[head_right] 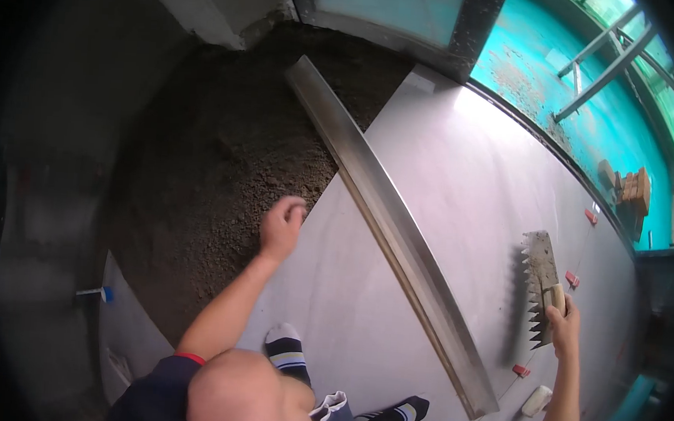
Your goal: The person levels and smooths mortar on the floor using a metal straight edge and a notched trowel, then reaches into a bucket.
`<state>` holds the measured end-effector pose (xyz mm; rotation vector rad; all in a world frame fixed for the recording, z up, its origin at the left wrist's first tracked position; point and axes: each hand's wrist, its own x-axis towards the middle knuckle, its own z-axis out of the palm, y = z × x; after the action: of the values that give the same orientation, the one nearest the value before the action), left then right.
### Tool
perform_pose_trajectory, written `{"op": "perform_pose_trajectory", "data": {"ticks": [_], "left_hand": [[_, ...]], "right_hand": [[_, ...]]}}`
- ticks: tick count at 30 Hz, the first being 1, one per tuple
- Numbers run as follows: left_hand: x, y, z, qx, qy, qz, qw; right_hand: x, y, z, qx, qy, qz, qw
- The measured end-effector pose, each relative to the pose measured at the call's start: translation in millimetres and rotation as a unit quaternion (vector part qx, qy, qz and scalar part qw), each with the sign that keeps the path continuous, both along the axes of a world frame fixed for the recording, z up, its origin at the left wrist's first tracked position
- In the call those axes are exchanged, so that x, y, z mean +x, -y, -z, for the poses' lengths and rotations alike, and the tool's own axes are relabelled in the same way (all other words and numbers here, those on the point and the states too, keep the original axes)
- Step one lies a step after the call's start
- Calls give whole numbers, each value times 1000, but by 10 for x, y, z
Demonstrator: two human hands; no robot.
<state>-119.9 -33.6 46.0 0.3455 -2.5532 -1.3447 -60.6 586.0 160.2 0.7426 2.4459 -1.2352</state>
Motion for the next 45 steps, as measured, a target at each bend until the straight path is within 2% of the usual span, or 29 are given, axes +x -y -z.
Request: {"op": "perform_pose_trajectory", "data": {"ticks": [1,3,6,7,9,11,13,16,19,22,25,28,29,31,33,34,35,37,40,41,43,44,45], "left_hand": [[226,-161,0,-26,5,40,999],[645,-424,141,-34,9,142,989],[1075,-770,307,-45,-9,200,979],[1157,-841,273,-64,-4,215,975],[1223,-876,284,-90,-9,233,968],[1234,-864,367,-102,-27,237,966],[1247,-865,422,-93,-45,240,965],[1237,-850,453,-89,-48,231,968],[1245,-853,427,-83,-40,223,970],[1237,-855,391,-76,-37,229,970],[1155,-808,396,-76,-55,232,968],[1188,-827,464,-72,-71,222,970],[1242,-869,479,-67,-70,212,973],[1300,-886,438,-67,-49,215,973],[1206,-847,388,-60,-62,212,974],[1210,-854,394,-59,-62,209,974],[1213,-859,397,-60,-56,210,974],[1232,-873,401,-62,-46,218,973],[1247,-870,437,-48,-33,228,972],[1249,-869,462,-34,-28,229,972],[1205,-823,492,-19,-43,239,970],[1121,-764,503,-19,-65,249,966],[1016,-689,520,-19,-87,261,961]], "right_hand": [[-106,387,-272,0,-23,-33,999],[-321,995,-760,-2,24,-90,996],[-519,2080,-1062,-30,-77,-211,974],[-601,2400,-1136,-38,-44,-239,969],[-758,3034,-1177,-43,-66,-342,936],[-928,3536,-995,-67,-109,-414,901],[-1108,4024,-894,-21,-86,-461,883],[-1282,4630,-871,35,0,-460,887],[-1436,4962,-522,33,-13,-448,893],[-1455,5390,12,72,-89,-406,907],[-1660,5639,103,106,6,-451,886],[-1999,5571,-180,145,-15,-539,830],[-2218,5525,-200,236,-136,-700,660],[-2283,5576,-551,279,-103,-766,570],[-2254,5762,-1202,224,72,-623,746],[-2265,5774,-1330,192,105,-553,804],[-2292,5745,-1325,214,76,-555,801],[-2290,5606,-1133,305,-11,-745,593],[-2135,5032,-1168,204,25,-639,741],[-1920,4922,-1505,139,93,-509,844],[-1808,4361,-1518,122,83,-441,885],[-1724,4010,-1499,76,79,-417,902],[-1657,3503,-1342,-29,76,-384,920]]}}
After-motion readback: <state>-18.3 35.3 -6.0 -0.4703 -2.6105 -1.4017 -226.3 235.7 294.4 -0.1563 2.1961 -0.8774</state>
